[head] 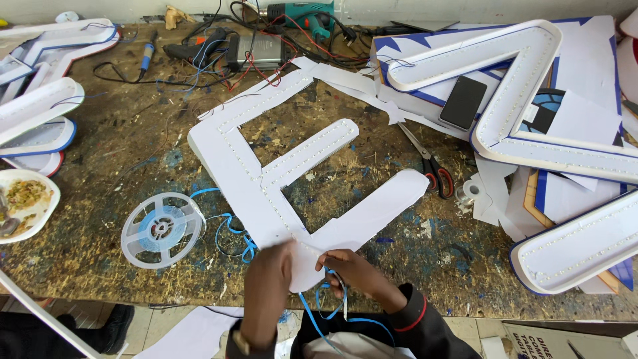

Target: The person installs LED strips onto a white letter-shaped board by peeling the backing and pressing the strip into place. They use scissors to cut the strip and a roll of blue tape to secure sections, working on a cluttered workbench with other letter boards and tools nearby.

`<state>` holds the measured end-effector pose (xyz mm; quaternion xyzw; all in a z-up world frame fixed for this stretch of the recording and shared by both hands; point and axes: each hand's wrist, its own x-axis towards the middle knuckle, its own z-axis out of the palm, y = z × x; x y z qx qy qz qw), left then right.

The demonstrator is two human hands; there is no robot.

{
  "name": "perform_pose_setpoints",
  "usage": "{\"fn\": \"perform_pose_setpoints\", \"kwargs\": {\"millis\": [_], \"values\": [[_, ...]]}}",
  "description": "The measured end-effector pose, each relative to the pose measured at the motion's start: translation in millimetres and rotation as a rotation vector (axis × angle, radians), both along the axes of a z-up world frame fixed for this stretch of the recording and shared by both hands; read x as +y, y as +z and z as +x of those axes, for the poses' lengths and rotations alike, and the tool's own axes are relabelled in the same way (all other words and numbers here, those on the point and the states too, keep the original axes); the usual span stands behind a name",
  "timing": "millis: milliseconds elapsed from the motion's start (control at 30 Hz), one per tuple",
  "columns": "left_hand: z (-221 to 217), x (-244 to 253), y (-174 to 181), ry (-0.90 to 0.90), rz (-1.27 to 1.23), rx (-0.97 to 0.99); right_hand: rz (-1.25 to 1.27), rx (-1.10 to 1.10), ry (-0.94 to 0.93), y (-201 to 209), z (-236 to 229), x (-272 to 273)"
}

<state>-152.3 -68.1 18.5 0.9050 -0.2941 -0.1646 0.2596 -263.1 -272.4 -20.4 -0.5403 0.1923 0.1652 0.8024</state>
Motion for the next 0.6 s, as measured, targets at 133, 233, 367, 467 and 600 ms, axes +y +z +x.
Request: {"fn": "perform_pose_setpoints", "kwargs": {"millis": [133,233,367,467,600], "values": [[56,-19,-67,0.091,-0.141,-0.023,-0.117,-0.004,-0.003,-11,-9,9],[65,-21,-97,0.047,-0.311,-0.055,-0.262,-0.052,0.017,1,-19,15],[62,-23,-96,0.054,-0.311,-0.055,-0.412,-0.078,0.075,4,-21,19],[58,-20,-93,0.074,-0.322,0.016,-0.472,-0.107,0.068,6,-30,21],[54,-21,-95,0.060,-0.328,-0.059,-0.452,-0.158,0.090,24,-47,16]]}}
